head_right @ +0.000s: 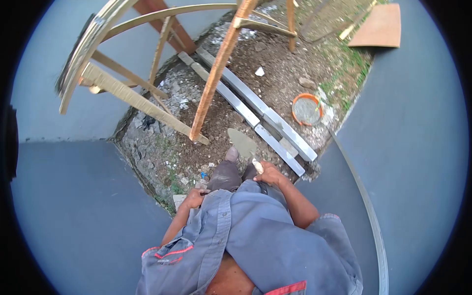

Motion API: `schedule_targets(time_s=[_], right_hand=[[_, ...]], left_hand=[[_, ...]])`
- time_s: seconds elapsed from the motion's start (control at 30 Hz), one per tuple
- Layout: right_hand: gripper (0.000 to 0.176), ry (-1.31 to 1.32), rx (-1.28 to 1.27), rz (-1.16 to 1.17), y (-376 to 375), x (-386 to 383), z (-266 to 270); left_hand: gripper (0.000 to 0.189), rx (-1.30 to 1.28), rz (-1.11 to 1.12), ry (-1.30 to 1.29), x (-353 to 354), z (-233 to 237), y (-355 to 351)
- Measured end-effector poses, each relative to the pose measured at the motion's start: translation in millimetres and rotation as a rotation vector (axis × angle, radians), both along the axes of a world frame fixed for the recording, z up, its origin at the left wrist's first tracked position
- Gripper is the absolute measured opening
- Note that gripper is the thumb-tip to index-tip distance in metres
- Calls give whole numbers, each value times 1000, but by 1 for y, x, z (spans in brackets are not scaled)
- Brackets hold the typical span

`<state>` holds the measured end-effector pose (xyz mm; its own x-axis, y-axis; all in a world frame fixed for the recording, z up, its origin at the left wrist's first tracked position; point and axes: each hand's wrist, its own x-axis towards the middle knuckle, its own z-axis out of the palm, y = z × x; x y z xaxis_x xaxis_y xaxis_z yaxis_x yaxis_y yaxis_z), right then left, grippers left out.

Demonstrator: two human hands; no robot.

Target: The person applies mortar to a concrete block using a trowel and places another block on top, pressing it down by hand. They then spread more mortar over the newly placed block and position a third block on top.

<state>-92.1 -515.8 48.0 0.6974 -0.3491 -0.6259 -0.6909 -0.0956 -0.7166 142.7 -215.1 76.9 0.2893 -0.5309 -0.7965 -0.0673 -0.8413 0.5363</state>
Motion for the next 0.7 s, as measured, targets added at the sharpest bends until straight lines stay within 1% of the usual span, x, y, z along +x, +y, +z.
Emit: schedule_targets(time_s=[0.03, 0.07, 0.1, 0.13, 0.2, 0.23, 0.3, 0.33, 0.37, 0.43, 0.5, 0.53, 0.57, 0.63, 0.7], right_hand=[[56, -23, 5, 15, 12, -9, -16], [56, -10, 22, -39, 20, -12, -16], [53, 27, 31, 25, 28, -14, -10], [50, 63, 39, 92, 32, -15, -4], [49, 107, 57, 46, 43, -19, 0], [48, 138, 64, 48, 47, -22, 1], [48, 127, 57, -31, 54, -31, -8], [48, 115, 26, -85, 57, -35, -10], [47, 105, -7, -139, 59, -37, -11], [47, 145, 29, -245, 67, -40, -3], [47, 258, -87, -335, 76, -40, 0], [47, 319, -65, -319, 81, -39, -6], [47, 327, -63, -338, 86, -37, -7], [45, 313, -57, -385, 92, -34, -9], [44, 290, -24, -440, 91, -29, 2]], left_hand=[[33, -2, -200, -118, -7, 7, -13], [19, -94, -289, -277, -10, -9, -10], [19, -89, -340, -259, -8, -9, -12], [16, -121, -376, -309, -5, -10, -15], [13, -180, -404, -358, 5, -5, -24], [13, -182, -444, -344, 13, 1, -28], [13, -84, -299, -91, 32, 20, -45], [11, -66, -178, 121, 40, 28, -50], [11, -62, -218, 130, 49, 31, -55], [10, 45, -386, 211, 64, 35, -59], [11, 23, -447, 218, 71, 32, -64], [11, 21, -417, 238, 75, 32, -65], [11, 21, -384, 256, 79, 33, -69], [11, 31, -421, 267, 90, 26, -73], [11, 46, -445, 272, 97, 23, -73]])
